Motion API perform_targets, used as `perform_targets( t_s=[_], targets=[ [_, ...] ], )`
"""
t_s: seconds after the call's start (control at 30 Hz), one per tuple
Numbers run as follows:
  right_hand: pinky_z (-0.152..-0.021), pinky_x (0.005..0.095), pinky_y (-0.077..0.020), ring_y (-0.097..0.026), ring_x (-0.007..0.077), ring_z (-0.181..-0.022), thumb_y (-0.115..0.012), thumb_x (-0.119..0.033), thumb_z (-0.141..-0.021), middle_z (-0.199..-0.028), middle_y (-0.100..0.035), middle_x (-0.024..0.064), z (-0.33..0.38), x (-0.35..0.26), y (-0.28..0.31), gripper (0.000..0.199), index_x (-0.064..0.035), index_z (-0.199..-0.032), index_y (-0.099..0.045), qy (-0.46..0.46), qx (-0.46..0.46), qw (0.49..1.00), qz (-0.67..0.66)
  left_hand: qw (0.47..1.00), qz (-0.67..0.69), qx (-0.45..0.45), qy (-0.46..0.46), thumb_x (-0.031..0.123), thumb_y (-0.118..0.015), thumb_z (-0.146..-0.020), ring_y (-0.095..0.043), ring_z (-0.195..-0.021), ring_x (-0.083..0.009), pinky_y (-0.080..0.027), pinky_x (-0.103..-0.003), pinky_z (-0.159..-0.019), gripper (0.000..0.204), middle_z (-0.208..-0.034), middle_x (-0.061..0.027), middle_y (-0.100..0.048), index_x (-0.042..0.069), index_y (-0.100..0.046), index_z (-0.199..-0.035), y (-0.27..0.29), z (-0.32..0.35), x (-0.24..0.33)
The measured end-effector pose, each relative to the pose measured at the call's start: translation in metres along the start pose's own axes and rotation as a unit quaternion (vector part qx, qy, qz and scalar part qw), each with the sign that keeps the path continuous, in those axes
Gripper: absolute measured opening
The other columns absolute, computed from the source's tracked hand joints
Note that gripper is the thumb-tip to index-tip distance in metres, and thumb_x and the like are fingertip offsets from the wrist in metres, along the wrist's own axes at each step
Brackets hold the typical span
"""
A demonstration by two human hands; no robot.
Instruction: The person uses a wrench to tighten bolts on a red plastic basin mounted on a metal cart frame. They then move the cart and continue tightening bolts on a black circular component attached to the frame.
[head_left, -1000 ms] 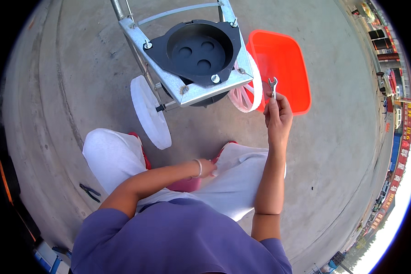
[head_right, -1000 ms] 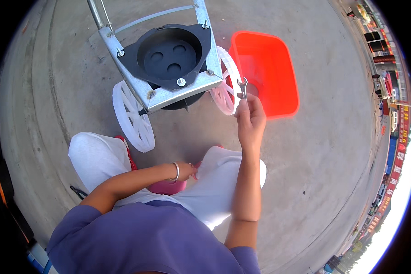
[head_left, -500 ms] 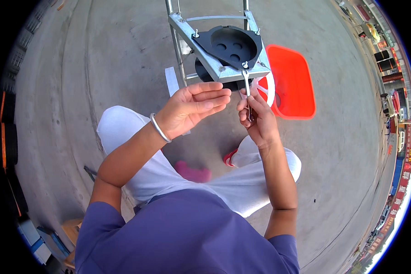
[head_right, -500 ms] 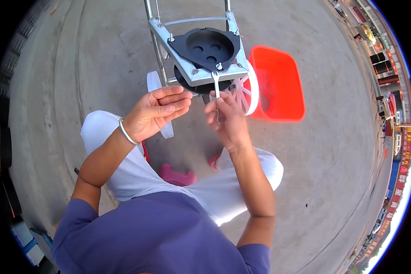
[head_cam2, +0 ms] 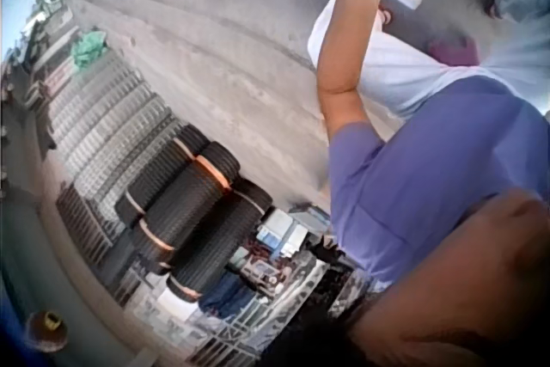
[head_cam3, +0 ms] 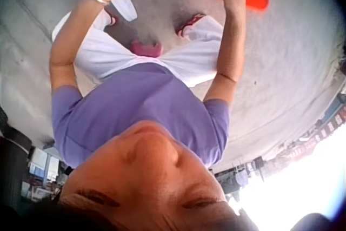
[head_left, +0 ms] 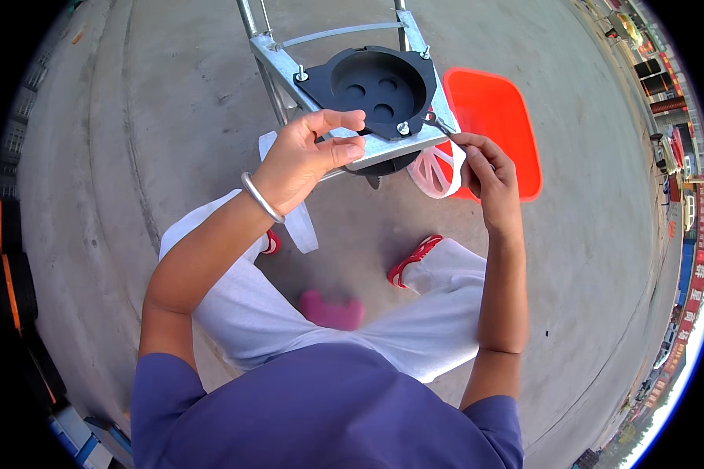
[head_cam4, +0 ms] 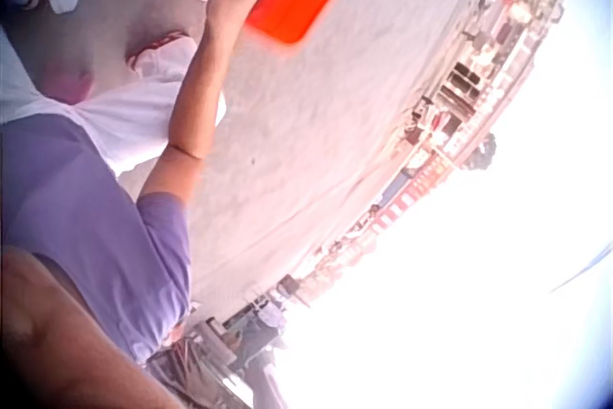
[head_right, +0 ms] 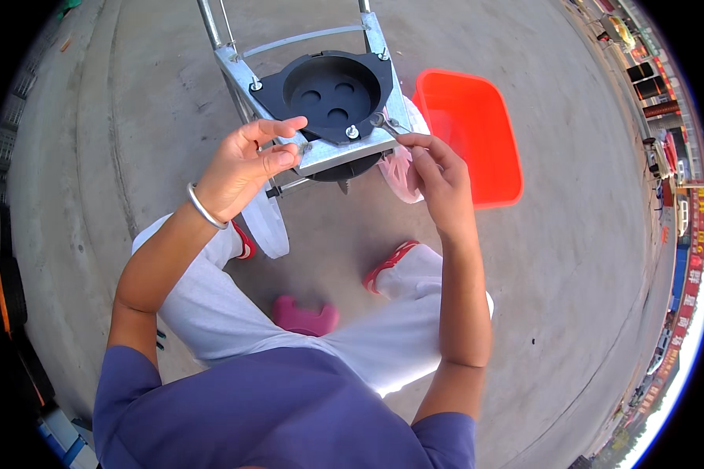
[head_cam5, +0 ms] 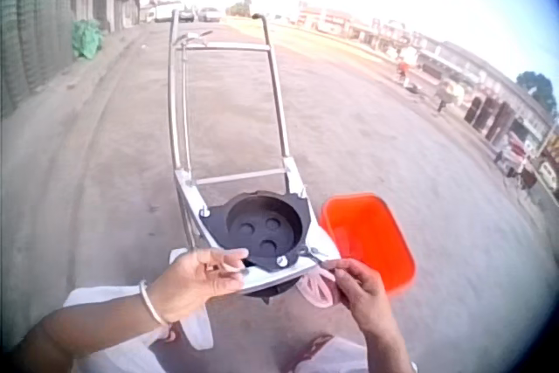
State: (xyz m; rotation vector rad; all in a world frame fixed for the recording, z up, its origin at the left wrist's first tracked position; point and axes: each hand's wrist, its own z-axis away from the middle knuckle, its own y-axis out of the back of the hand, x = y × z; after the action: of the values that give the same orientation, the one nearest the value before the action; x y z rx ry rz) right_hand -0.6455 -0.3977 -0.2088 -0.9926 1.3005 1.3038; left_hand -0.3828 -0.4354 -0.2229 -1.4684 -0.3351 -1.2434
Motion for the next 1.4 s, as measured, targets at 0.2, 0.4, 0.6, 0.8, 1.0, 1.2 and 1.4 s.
perform_targets(
  t_s=[0.2,0.4,0.6,0.8,1.0,1.2,1.4],
  targets=[
    [-0.041,0.0182,-0.0205,-0.031,0.0025,-0.043,-0.043,-0.013,-0.093,-0.052,-0.042,-0.0025,-0.006,0.018,0.002,0.025,0.0001,-0.102,-0.062,-0.093,-0.035,0.994,-0.054,0.971,0.219,-0.009,0.092,-0.002,-0.060,-0.083,-0.057,-0.106,-0.0180,-0.045,-0.032,-0.099,0.020,-0.116,-0.0116,-0.059,0.006,-0.060,-0.102,0.006,-0.009,-0.001],
    [-0.042,0.0182,-0.0208,-0.028,0.0027,-0.042,-0.045,-0.013,-0.091,-0.050,-0.041,-0.0013,-0.013,0.030,0.007,0.023,-0.0013,-0.098,-0.064,-0.101,-0.021,0.986,-0.133,0.958,0.265,0.003,0.113,-0.001,-0.056,-0.086,-0.058,-0.106,-0.0167,-0.046,-0.029,-0.097,0.019,-0.117,-0.0111,-0.058,0.008,-0.059,-0.103,0.013,-0.010,0.002],
    [-0.043,0.0175,-0.0221,-0.029,0.0030,-0.043,-0.044,-0.014,-0.092,-0.050,-0.043,-0.0003,-0.020,0.031,0.006,0.024,-0.0012,-0.100,-0.063,-0.094,-0.027,0.989,-0.115,0.960,0.259,0.001,0.110,-0.002,-0.052,-0.089,-0.059,-0.103,-0.0150,-0.048,-0.027,-0.094,0.020,-0.121,-0.0116,-0.056,0.010,-0.058,-0.104,0.017,-0.010,0.001],
    [-0.043,0.0176,-0.0258,-0.032,0.0048,-0.043,-0.044,-0.016,-0.093,-0.055,-0.049,0.0028,-0.011,0.026,-0.010,0.027,-0.0012,-0.112,-0.057,-0.165,-0.001,0.972,-0.168,0.998,0.049,0.028,-0.026,-0.001,-0.060,-0.084,-0.060,-0.095,-0.0120,-0.050,-0.025,-0.082,0.017,-0.117,-0.0118,-0.057,0.008,-0.058,-0.098,0.011,-0.011,-0.006],
    [-0.041,0.0183,-0.0286,-0.038,0.0062,-0.043,-0.046,-0.023,-0.094,-0.061,-0.055,0.0054,0.017,0.033,-0.045,0.028,-0.0026,-0.112,-0.052,-0.263,-0.074,0.937,-0.217,0.986,-0.147,0.023,-0.076,-0.001,-0.065,-0.080,-0.059,-0.089,-0.0110,-0.050,-0.025,-0.076,0.015,-0.101,-0.0106,-0.063,0.004,-0.059,-0.094,0.006,-0.012,-0.003],
    [-0.037,0.0185,-0.0238,-0.034,0.0029,-0.038,-0.057,-0.016,-0.089,-0.060,-0.056,0.0040,-0.020,0.035,-0.004,0.019,-0.0015,-0.100,-0.054,-0.178,-0.049,0.979,-0.081,0.910,-0.353,0.000,-0.219,0.002,-0.066,-0.078,-0.060,-0.082,-0.0138,-0.048,-0.026,-0.073,0.019,-0.095,-0.0070,-0.064,0.001,-0.060,-0.096,0.007,-0.019,-0.017],
    [-0.041,0.0179,-0.0247,-0.036,0.0017,-0.045,-0.058,-0.015,-0.089,-0.058,-0.054,0.0015,-0.052,0.025,0.014,0.014,-0.0013,-0.086,-0.057,-0.049,0.072,0.996,-0.033,0.746,-0.597,0.013,-0.295,0.011,-0.072,-0.072,-0.047,-0.110,-0.0302,-0.042,-0.036,-0.090,0.040,-0.122,-0.0096,-0.049,0.006,-0.058,-0.109,-0.001,-0.052,-0.027]
  ],
)
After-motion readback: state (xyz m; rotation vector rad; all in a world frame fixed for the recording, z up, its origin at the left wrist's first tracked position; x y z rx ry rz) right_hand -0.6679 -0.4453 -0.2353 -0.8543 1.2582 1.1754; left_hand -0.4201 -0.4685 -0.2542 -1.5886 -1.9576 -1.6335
